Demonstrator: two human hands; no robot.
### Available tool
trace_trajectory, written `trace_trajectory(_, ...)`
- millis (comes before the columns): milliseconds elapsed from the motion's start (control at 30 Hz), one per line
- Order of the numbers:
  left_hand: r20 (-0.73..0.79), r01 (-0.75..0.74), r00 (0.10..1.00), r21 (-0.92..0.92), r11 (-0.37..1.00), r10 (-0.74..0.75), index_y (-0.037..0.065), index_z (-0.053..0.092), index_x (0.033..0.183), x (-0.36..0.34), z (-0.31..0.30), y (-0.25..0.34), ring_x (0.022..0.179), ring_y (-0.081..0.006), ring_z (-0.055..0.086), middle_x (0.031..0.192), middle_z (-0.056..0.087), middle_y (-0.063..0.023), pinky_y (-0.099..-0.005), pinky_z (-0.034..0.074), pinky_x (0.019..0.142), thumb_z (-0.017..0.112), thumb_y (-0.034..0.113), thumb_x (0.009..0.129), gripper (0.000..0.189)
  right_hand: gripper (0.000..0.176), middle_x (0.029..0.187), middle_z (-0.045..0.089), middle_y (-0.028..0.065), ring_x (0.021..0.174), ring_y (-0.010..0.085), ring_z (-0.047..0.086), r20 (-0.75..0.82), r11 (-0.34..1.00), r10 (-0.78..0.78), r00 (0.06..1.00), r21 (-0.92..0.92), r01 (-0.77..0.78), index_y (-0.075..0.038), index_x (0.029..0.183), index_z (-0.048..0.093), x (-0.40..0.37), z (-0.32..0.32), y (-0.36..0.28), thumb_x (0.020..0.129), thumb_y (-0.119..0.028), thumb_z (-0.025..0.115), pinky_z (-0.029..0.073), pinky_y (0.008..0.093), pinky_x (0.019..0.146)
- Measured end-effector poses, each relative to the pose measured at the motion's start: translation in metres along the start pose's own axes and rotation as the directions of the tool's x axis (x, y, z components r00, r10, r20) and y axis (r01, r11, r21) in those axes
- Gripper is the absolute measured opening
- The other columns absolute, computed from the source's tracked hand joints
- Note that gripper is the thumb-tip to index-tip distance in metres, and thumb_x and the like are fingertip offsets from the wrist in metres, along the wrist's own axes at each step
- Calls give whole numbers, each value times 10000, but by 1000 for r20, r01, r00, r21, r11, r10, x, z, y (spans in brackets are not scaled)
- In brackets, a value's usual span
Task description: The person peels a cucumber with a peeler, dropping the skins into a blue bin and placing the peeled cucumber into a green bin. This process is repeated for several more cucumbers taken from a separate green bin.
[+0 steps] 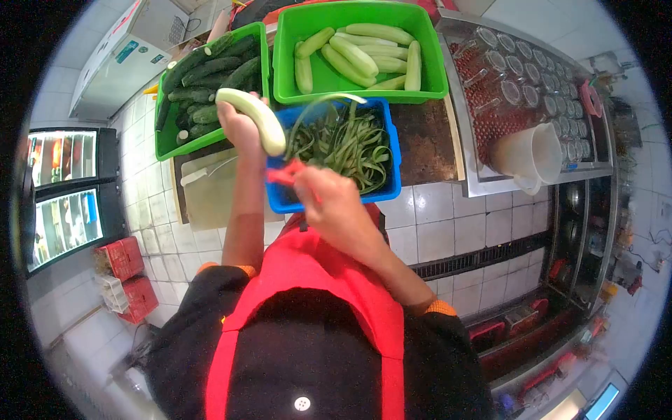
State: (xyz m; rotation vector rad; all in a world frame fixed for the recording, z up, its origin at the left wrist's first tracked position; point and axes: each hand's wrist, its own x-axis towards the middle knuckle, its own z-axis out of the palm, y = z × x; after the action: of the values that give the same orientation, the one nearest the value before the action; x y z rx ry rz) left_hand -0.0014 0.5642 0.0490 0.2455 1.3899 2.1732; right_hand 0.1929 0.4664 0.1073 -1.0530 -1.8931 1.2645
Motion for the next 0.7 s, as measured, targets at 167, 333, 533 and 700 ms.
trace_trajectory(167, 282, 96, 959, -199, 975, -36, 27, 529, 1138, 33, -8, -13, 827, -318, 630, 1003, 604, -171, -434, 558, 741, 232, 458, 1069, 528, 123, 830, 653, 189, 717, 288, 650, -137, 999, 35, 990, 43, -30, 4, 1004, 638, -3, 3, -2, 936, -97, 621, 500, 365, 652)
trace_trajectory(333, 454, 331, 864, -186, 925, -218, 40, 550, 1151, 10, -1, -23, 871, -268, 623, 1007, 605, -127, -381, 535, 778, 263, 578, 1029, 622, 153, 833, 662, 161, 673, 228, 637, -255, 972, 209, 944, 160, -172, -22, 1047, 620, 17, -15, -3, 933, -124, 631, 499, 326, 626)
trace_trajectory(533, 523, 385, 800, -74, 920, -293, 46, 520, 1251, -44, 20, 1, 844, -204, 631, 969, 592, -57, -346, 548, 706, 338, 629, 992, 664, 380, 932, 680, 151, 791, 239, 673, -395, 983, 83, 915, 182, -11, -28, 1157, 565, 21, 18, 18, 844, -127, 756, 522, 326, 691)
trace_trajectory(700, 663, 587, 597, 22, 809, -452, 31, 554, 1187, -43, 6, 8, 872, -145, 600, 981, 608, -57, -307, 514, 789, 265, 584, 1031, 643, 306, 1003, 665, 183, 845, 308, 673, -445, 967, -247, 861, -61, 246, -5, 1140, 600, 24, 11, 25, 881, -121, 714, 538, 345, 747)
